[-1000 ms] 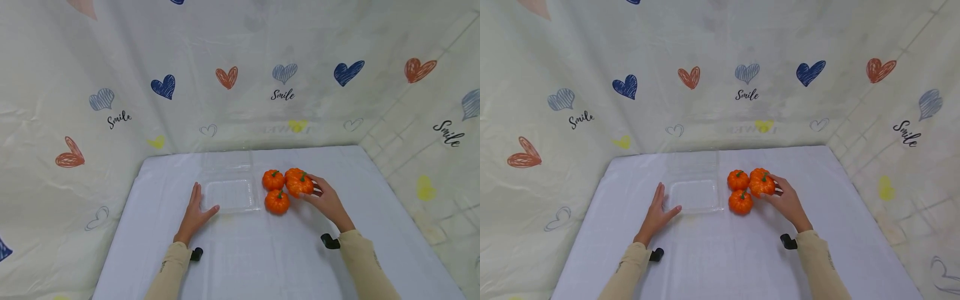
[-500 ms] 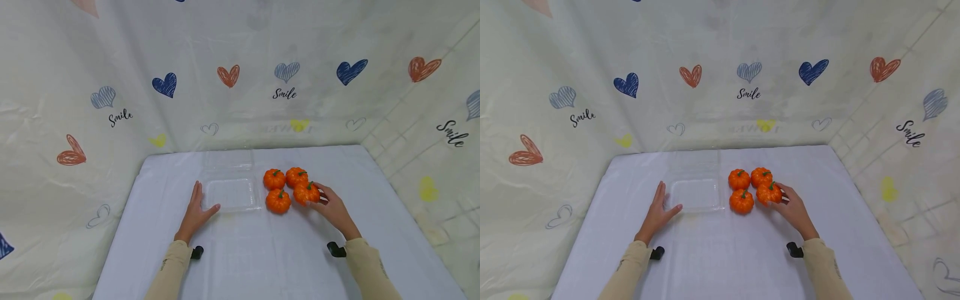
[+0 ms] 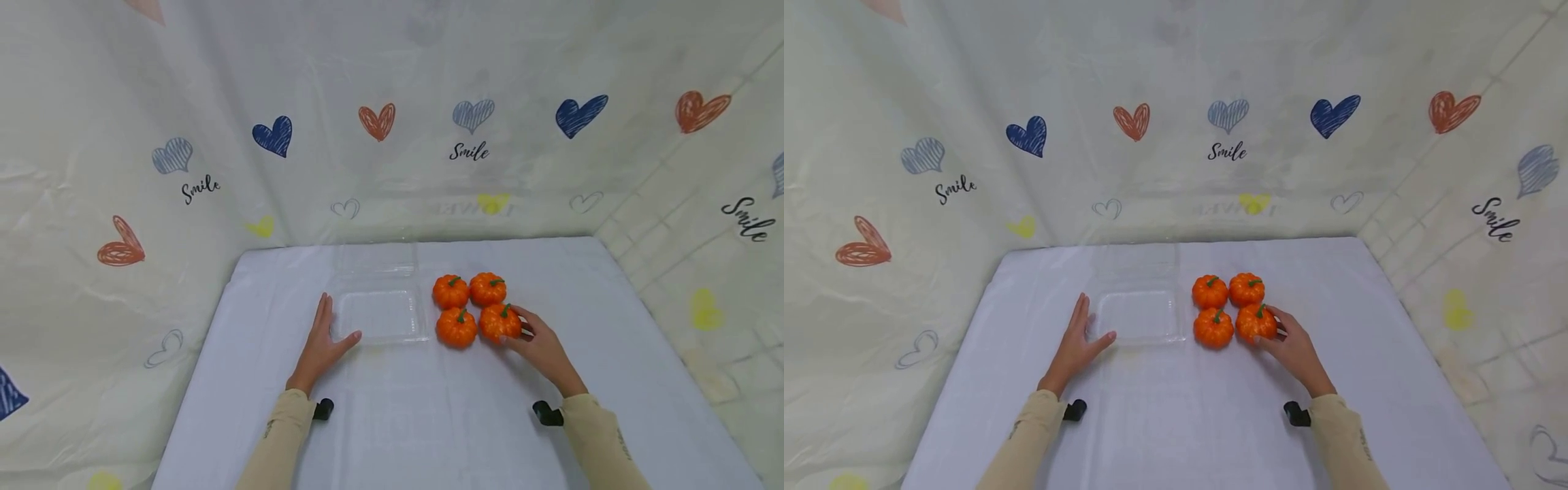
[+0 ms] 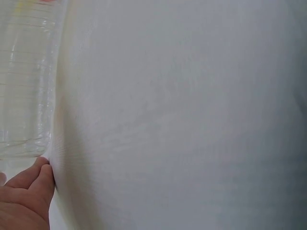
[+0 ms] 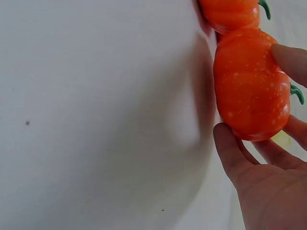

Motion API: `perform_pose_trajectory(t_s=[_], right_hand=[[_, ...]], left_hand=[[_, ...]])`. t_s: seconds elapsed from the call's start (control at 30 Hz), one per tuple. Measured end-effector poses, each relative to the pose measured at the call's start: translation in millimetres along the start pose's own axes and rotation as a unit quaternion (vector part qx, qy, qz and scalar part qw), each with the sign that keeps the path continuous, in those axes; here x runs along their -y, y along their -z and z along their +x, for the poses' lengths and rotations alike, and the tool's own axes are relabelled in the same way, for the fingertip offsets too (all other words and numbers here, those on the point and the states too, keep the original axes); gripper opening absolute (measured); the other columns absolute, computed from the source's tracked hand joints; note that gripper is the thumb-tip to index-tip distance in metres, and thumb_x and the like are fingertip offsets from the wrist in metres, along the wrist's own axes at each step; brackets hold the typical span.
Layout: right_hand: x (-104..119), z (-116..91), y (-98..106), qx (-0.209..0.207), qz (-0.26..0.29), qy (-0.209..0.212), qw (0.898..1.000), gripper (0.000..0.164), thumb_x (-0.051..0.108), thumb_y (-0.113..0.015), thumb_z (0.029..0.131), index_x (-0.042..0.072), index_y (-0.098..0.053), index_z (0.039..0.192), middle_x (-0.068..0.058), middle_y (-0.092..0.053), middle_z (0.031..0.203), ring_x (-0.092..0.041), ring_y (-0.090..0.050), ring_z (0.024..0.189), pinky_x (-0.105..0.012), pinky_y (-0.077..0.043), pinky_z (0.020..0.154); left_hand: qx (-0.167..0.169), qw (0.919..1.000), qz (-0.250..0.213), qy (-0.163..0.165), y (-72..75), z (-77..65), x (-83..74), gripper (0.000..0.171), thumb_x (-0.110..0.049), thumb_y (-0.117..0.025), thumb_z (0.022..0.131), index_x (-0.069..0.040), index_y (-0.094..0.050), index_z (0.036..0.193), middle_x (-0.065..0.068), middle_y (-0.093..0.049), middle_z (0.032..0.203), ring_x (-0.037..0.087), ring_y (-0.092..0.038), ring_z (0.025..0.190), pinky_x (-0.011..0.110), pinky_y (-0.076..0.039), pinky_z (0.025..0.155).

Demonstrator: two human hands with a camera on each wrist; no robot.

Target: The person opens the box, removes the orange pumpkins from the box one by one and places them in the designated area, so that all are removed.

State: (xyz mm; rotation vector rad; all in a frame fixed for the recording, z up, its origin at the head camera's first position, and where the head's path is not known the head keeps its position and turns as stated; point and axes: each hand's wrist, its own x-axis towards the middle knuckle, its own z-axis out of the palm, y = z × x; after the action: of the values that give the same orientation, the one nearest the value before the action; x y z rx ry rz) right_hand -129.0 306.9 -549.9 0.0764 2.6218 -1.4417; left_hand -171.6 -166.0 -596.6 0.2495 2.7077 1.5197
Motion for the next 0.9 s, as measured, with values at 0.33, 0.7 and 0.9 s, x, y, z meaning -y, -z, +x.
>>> perform_pose_trajectory(t_s=[0.33,0.7,0.9], right_hand=[[-6.4,0.5,-6.5,0.003,-0.013,0.001,1.0,0.084,0.032,-0.077,0.101,0.0,-0.033,0.165,-0.031,-0.03,0.167,-0.053,-0.043,0.144,-0.064,-0.042,0.115],[-9.9,4.8,-9.7,0.013,-0.012,-0.005,1.0,0.091,0.036,-0.075,0.102,-0.001,-0.025,0.167,-0.032,-0.027,0.168,-0.052,-0.042,0.144,-0.064,-0.041,0.115],[0.0,11.3,-6.4,-0.008,-0.019,0.018,1.0,0.087,0.034,-0.071,0.105,-0.001,-0.022,0.168,-0.031,-0.025,0.169,-0.051,-0.034,0.148,-0.066,-0.039,0.116]], left_hand=[[0.003,1.0,0.004,0.0,0.1,-1.0,-2.9,0.119,-0.058,-0.08,0.091,-0.012,-0.008,0.174,-0.002,0.004,0.18,0.038,-0.033,0.157,0.06,-0.023,0.126],[-0.002,1.0,0.009,0.0,1.0,-0.9,-2.4,0.116,-0.058,-0.079,0.093,-0.014,-0.009,0.174,0.0,0.003,0.18,0.039,-0.032,0.157,0.061,-0.023,0.126],[-0.002,0.9997,0.025,0.006,7.9,2.4,-16.1,0.114,-0.063,-0.073,0.095,-0.019,-0.005,0.174,0.007,0.006,0.18,0.037,-0.012,0.163,0.067,-0.019,0.125]])
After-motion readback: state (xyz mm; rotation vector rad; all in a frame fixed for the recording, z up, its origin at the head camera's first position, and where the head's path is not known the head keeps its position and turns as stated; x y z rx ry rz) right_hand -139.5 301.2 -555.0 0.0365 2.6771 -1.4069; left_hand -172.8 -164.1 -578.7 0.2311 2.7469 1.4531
